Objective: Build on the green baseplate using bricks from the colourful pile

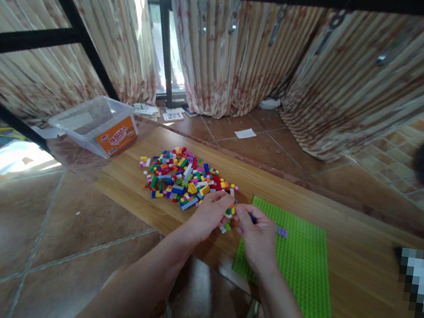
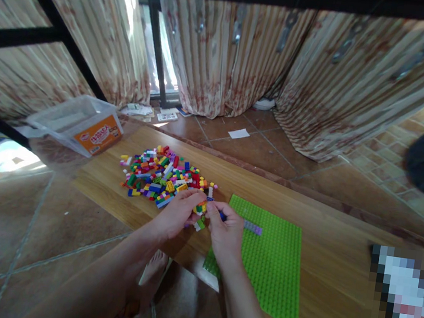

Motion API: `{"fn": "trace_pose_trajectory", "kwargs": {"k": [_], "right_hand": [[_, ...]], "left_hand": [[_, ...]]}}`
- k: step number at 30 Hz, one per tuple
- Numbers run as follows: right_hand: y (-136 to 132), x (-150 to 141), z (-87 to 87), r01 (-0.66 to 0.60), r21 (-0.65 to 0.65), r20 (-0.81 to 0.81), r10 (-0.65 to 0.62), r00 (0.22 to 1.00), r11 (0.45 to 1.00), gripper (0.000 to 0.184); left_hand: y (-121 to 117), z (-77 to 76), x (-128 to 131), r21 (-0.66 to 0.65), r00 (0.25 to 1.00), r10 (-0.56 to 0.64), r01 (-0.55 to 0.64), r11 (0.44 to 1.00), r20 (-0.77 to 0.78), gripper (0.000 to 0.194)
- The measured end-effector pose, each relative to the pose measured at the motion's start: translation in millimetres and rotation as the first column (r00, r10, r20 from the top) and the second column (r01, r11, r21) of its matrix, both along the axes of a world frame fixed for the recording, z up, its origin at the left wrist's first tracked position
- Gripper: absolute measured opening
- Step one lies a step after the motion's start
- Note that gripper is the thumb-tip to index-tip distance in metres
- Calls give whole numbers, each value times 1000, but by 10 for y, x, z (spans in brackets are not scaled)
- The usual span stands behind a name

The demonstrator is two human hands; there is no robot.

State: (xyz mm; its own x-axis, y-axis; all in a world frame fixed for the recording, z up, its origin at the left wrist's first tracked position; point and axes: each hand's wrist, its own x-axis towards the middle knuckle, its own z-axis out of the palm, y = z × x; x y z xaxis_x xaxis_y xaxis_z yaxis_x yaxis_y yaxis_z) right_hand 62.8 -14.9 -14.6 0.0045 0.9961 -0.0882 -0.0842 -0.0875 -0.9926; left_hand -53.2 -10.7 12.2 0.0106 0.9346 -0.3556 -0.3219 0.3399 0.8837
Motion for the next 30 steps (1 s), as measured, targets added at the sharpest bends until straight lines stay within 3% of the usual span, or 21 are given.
{"fn": "trace_pose_trajectory", "kwargs": {"k": [4,8,12,16,25,30], "right_hand": [[-5,-12,-32,8,-7,-53,-8,999,1000,35],[19,0,-97,19,66,133,-28,991,998,32],[27,3,-148,-62,185,355,-8,935,981,30],[-3,-9,-147,-118,217,458,6,889,969,31],[-9,-11,-77,-123,205,303,56,951,971,36],[8,0,-76,-111,169,271,63,961,979,30]], "left_hand": [[-3,5,-3,11,1000,-3,3,1000,-14,20],[24,-3,-73,21,1000,31,-31,999,8,23],[62,-30,-155,-19,988,151,-151,988,-11,19],[75,-63,-178,1,985,162,-162,987,-55,17],[48,-76,-139,49,996,31,-27,998,-88,17],[50,-80,-130,54,993,39,-33,998,-112,14]]}}
